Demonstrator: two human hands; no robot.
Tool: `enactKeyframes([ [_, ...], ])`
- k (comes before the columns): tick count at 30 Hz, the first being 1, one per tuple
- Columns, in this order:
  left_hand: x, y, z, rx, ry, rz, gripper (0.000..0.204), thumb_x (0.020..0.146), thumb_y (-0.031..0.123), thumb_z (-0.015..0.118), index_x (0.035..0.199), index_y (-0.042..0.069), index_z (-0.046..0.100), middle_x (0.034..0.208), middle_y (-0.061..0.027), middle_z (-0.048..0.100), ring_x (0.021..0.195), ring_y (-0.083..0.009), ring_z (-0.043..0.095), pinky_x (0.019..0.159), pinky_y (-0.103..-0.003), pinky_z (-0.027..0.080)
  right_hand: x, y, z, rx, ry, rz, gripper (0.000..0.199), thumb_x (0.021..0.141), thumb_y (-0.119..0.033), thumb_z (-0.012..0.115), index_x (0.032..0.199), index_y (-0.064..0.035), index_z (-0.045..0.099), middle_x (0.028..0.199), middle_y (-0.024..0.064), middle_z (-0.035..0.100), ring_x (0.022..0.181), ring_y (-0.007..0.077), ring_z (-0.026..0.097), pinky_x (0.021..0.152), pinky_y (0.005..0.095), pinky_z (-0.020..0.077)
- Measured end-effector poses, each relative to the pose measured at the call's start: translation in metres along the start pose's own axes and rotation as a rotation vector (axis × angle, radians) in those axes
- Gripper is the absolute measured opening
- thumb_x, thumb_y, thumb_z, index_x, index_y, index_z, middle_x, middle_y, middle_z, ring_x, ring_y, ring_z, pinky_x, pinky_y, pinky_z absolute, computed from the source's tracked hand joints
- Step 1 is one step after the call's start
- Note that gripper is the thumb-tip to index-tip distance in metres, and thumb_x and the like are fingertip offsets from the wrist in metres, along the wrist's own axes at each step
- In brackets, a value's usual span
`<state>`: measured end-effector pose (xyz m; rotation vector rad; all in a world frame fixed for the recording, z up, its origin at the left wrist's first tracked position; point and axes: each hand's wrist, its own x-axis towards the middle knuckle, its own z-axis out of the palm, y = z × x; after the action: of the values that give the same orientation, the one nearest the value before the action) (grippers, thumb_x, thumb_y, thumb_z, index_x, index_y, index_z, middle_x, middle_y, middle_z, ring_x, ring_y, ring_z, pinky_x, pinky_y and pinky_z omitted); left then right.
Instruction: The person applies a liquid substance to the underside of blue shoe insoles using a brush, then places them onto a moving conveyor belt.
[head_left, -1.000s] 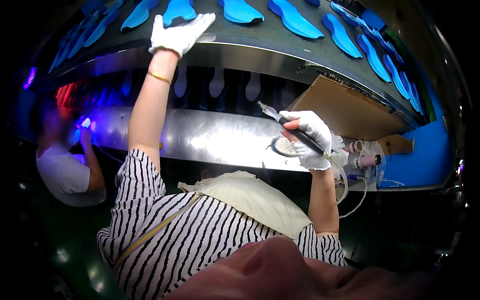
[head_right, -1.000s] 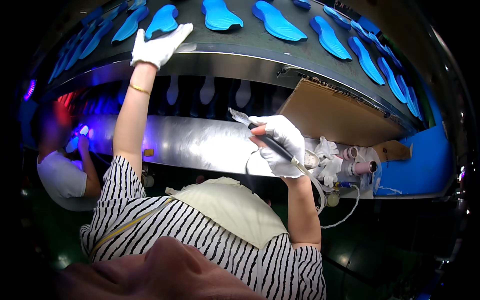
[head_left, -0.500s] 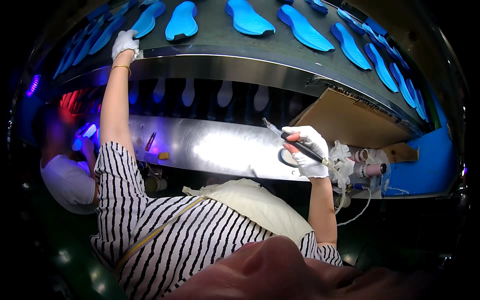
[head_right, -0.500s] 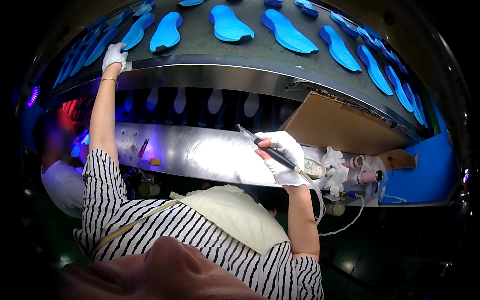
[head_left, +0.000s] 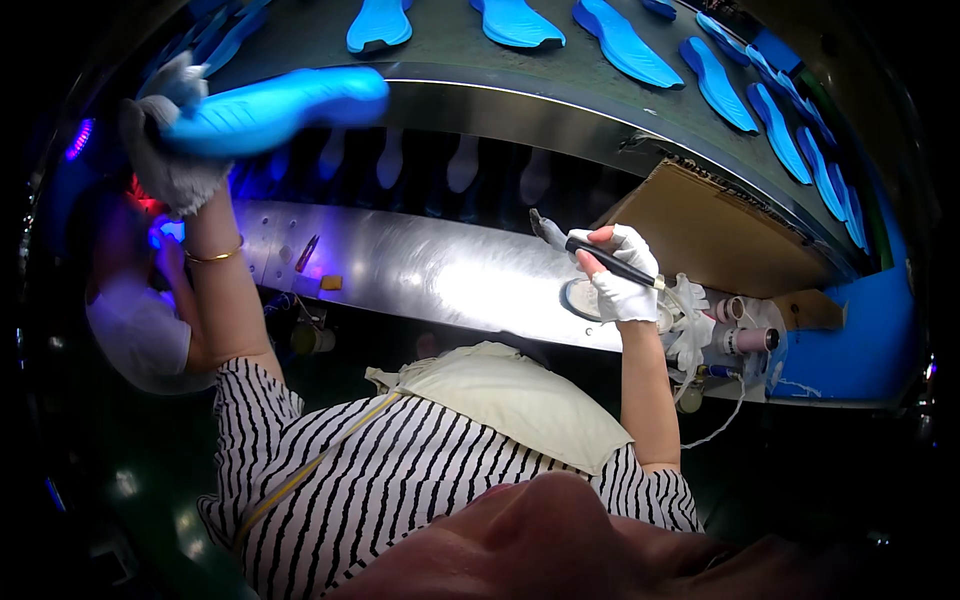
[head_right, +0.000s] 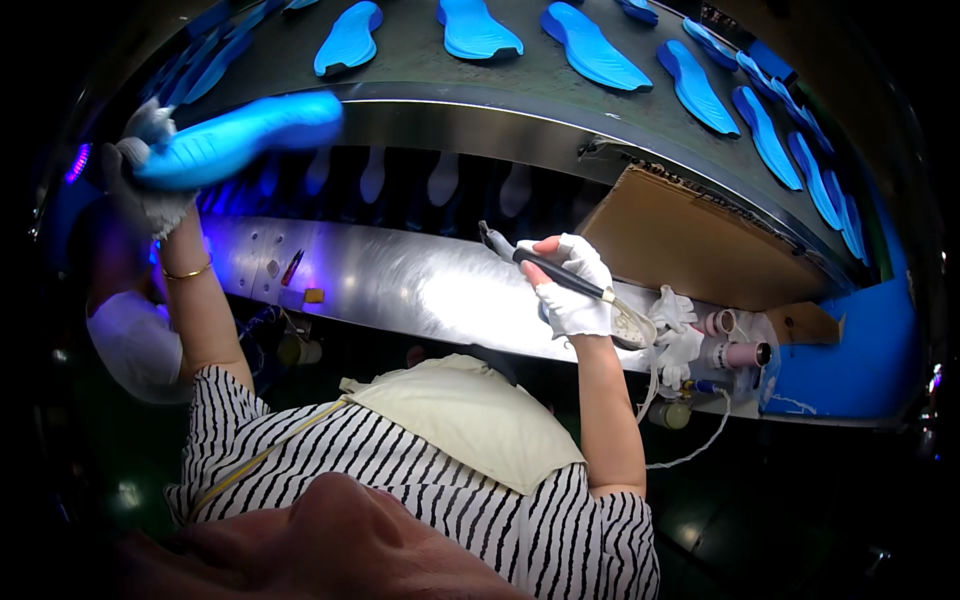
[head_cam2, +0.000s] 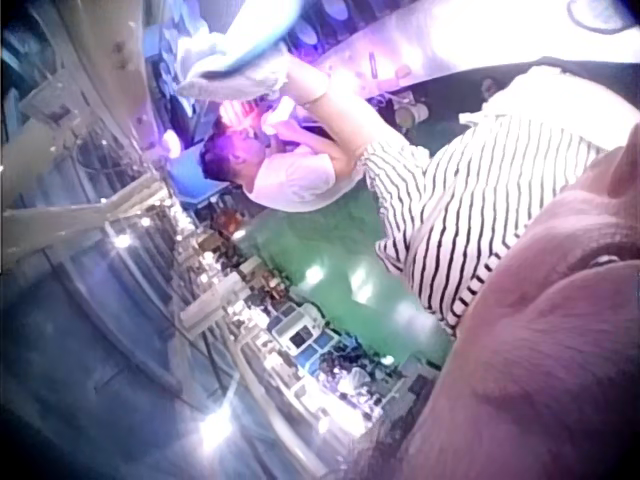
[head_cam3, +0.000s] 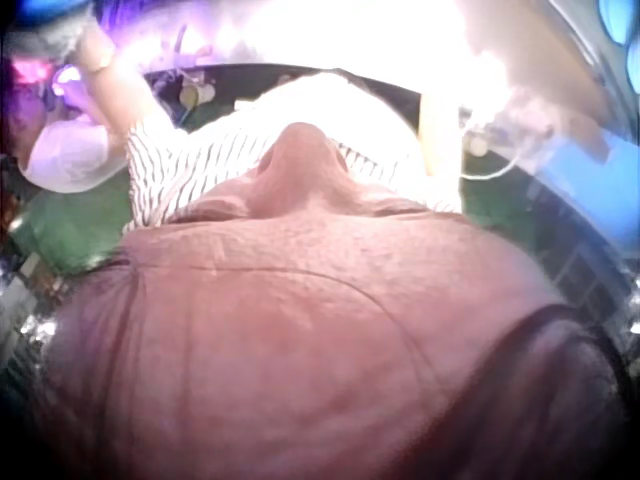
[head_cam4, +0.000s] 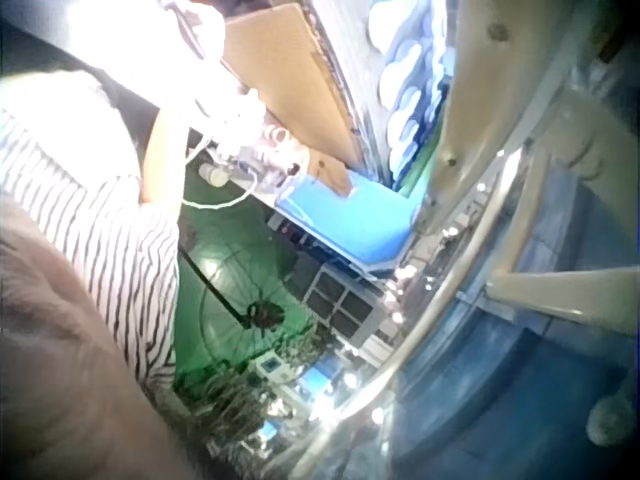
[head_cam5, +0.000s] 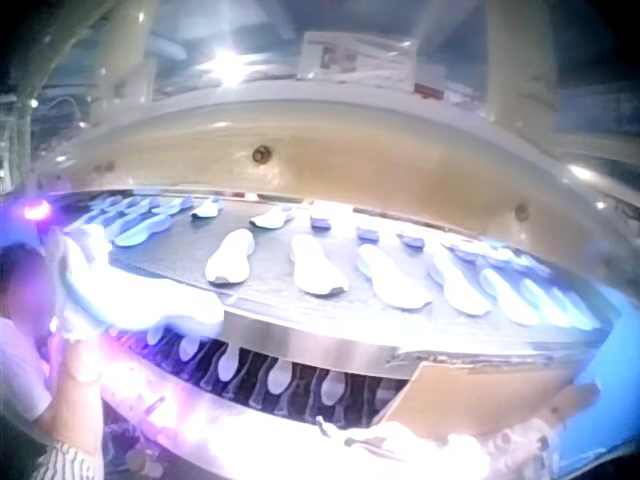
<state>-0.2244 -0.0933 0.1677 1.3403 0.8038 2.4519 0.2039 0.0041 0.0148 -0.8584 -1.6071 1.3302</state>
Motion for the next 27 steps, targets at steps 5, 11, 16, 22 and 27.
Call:
enactKeyframes([
  [5,-0.076,-0.072,0.043,-0.6,-0.435,-0.715,0.052,0.099,0.046,0.035,0.069,0.009,0.058,0.076,-0.0161,0.058,0.069,-0.0227,0.049,0.069,-0.032,0.045,-0.007,0.001,0.008,0.071,-0.002,-0.001,0.022,0.08,0.002,0.068,0.098,-0.0038,0.056,0.088,0.0076,0.065,0.075,0.011,0.062,0.068,0.0208,0.0493],
  [11,-0.209,-0.102,0.098,-0.859,-0.092,-1.305,0.08,0.087,0.071,0.036,0.126,0.003,0.053,0.126,-0.0152,0.055,0.111,-0.0283,0.058,0.092,-0.046,0.051,-0.017,-0.008,0.009,0.14,0.015,-0.045,0.022,0.08,0.003,0.067,0.097,-0.0048,0.055,0.087,0.0068,0.064,0.074,0.0097,0.06,0.067,0.0218,0.0479],
  [16,-0.236,-0.114,0.102,-0.696,-0.063,-1.375,0.076,0.087,0.071,0.033,0.132,0.012,0.048,0.124,-0.0121,0.057,0.11,-0.0262,0.059,0.096,-0.044,0.049,-0.009,-0.014,0.03,0.09,0.053,-0.092,0.02,0.077,0.003,0.07,0.091,-0.0021,0.057,0.086,0.0073,0.066,0.073,0.0096,0.061,0.064,0.0221,0.0499],
  [22,-0.257,-0.12,0.155,-0.706,0.067,-1.202,0.071,0.088,0.07,0.034,0.134,0.016,0.045,0.127,-0.0073,0.054,0.114,-0.0224,0.056,0.097,-0.037,0.048,0.008,-0.019,0.037,-0.188,0.201,-0.359,0.018,0.077,0.002,0.072,0.088,-0.0024,0.059,0.08,0.007,0.066,0.07,0.0092,0.062,0.066,0.0222,0.0508],
  [27,-0.272,-0.137,0.154,-0.695,0.126,-1.245,0.08,0.086,0.072,0.038,0.135,0.009,0.042,0.13,-0.0124,0.052,0.114,-0.0259,0.054,0.102,-0.04,0.043,0.0,-0.015,0.053,-0.155,0.147,-0.507,0.021,0.073,0.005,0.071,0.09,-0.0024,0.06,0.083,0.0079,0.064,0.07,0.0117,0.063,0.068,0.024,0.052],
])
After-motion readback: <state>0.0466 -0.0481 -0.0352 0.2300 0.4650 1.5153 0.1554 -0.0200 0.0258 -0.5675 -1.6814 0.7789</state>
